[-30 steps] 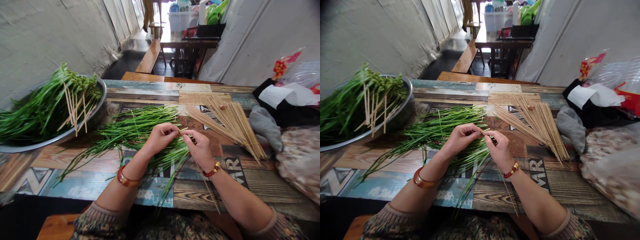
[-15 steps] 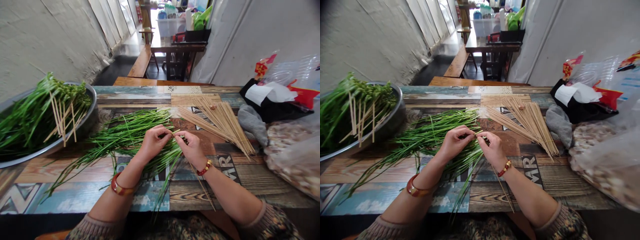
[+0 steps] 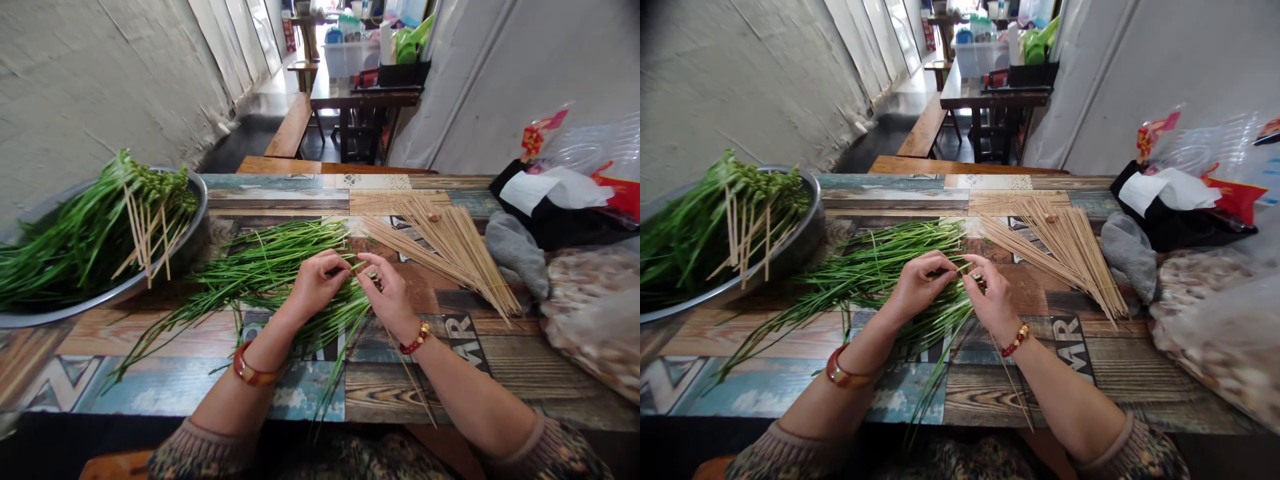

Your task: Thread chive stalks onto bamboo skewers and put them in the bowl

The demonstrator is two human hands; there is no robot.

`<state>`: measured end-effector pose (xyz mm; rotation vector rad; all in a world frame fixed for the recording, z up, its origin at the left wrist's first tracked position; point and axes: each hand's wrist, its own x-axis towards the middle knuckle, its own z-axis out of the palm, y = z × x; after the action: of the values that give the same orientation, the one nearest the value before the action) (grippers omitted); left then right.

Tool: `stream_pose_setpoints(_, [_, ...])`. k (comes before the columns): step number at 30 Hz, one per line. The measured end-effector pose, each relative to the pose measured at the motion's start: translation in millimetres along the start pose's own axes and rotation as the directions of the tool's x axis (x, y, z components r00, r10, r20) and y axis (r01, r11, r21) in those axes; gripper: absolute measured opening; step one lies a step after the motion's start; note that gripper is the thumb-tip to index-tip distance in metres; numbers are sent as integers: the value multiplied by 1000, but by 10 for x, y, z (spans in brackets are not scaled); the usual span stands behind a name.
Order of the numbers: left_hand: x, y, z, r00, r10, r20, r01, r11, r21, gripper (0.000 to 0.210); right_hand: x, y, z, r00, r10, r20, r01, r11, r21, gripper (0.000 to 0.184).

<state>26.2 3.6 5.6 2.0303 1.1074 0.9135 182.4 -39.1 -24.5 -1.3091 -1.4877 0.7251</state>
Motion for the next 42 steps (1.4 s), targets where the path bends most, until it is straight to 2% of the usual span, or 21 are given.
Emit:
stream_pose_setpoints(6, [-8, -36, 14, 999, 21, 35, -20, 1000, -15, 12, -15, 24, 15, 1000, 3, -25, -3, 1000, -11, 20])
stream_pose_setpoints(13, [-16, 15, -1, 991, 33, 133, -24, 997, -71, 15, -19, 35, 8, 997, -20, -75, 14, 996, -85, 9])
stream_pose_setpoints(18, [-14, 47, -31, 983, -37, 181, 53, 995, -83, 19, -8, 20, -47, 1000, 28, 7, -28, 997, 65, 21])
stream_pose_setpoints(21, [-18, 24, -17, 971, -69, 229, 94, 990, -103, 22, -6, -7, -83, 999, 42, 11, -43, 995, 90, 30])
stream_pose_setpoints(27, [-26, -29, 11, 977, -113, 180, 128, 989, -79, 22, -14, -7, -65, 998, 56, 20, -58, 991, 118, 37])
stream_pose_setpoints(32, [-19, -41, -21, 982, -154, 109, 167, 978, -124, 22, -53, 47, -14, 971, 173, 166, -207, 954, 216, 36])
stream_pose_setpoints(34, [-12, -41, -53, 982, -178, 71, 186, 972, -142, 22, -62, 51, -9, 961, 179, 210, -219, 958, 185, 31])
stream_pose_setpoints(37, [-1, -39, -100, 976, -214, 36, 217, 961, -174, 23, -62, 43, -13, 962, 148, 229, -159, 987, 31, 31])
stream_pose_setpoints(39, [2, -42, -120, 972, -230, 47, 235, 951, -202, 23, -57, 42, -17, 970, 109, 219, -97, 993, -64, 33])
stream_pose_setpoints(42, [-3, -54, -132, 964, -241, 112, 262, 928, -265, 26, -49, 54, -20, 978, 61, 198, -39, 993, -111, 32])
